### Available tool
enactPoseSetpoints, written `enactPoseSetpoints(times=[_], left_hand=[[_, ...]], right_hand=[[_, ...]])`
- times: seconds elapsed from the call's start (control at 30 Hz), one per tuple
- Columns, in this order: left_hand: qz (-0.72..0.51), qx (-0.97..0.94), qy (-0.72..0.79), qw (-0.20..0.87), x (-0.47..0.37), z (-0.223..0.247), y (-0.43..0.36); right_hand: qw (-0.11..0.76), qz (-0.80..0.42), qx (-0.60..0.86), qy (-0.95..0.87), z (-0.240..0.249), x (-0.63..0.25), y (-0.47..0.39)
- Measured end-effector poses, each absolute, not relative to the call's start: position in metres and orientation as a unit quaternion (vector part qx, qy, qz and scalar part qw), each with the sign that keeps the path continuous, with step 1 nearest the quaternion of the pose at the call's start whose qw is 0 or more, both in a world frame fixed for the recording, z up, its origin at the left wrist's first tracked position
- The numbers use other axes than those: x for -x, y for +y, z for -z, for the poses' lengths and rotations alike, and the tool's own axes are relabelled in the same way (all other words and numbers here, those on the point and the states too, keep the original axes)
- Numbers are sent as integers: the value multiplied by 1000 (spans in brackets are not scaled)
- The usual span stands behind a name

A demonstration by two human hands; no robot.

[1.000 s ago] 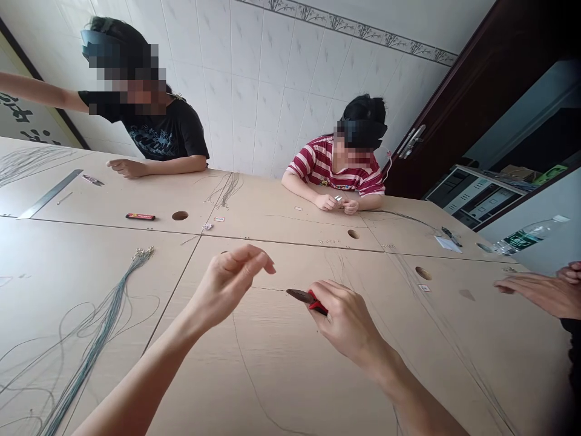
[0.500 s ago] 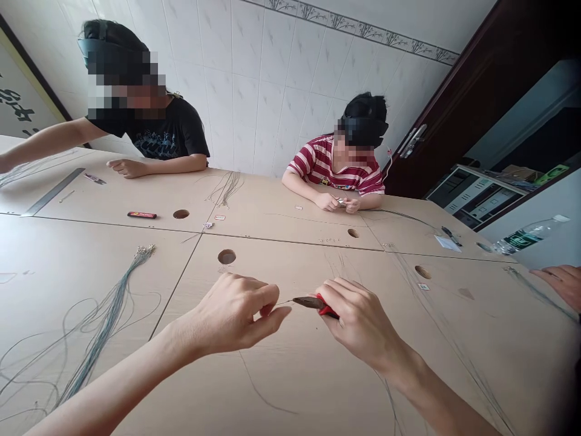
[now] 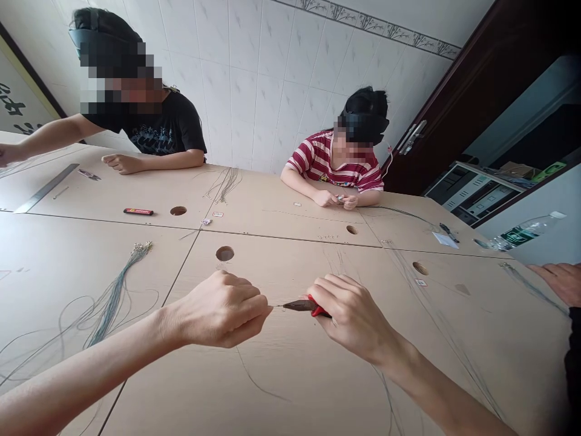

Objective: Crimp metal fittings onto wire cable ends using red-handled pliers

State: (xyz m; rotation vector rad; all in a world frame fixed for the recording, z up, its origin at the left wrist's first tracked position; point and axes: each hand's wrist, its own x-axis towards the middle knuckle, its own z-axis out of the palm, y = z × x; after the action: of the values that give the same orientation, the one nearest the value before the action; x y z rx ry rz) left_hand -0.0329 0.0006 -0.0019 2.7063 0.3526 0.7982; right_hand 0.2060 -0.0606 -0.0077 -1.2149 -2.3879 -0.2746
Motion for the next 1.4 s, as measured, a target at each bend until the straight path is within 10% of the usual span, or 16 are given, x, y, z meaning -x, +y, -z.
enactPoseSetpoints(times=[0.33, 0.6, 1.03, 1.4], left_hand=[[-266, -926, 155, 216, 37, 7, 2], [-305, -943, 117, 64, 37, 11, 5], [-364, -913, 158, 94, 40, 16, 2], [-380, -911, 142, 76, 39, 18, 0]], right_hand=[[209, 87, 448, -865, 12, -208, -61], [222, 87, 450, -861, 14, -203, -57], [449, -463, 448, -619, 22, -180, -65], [477, -442, 428, -628, 19, -156, -59]])
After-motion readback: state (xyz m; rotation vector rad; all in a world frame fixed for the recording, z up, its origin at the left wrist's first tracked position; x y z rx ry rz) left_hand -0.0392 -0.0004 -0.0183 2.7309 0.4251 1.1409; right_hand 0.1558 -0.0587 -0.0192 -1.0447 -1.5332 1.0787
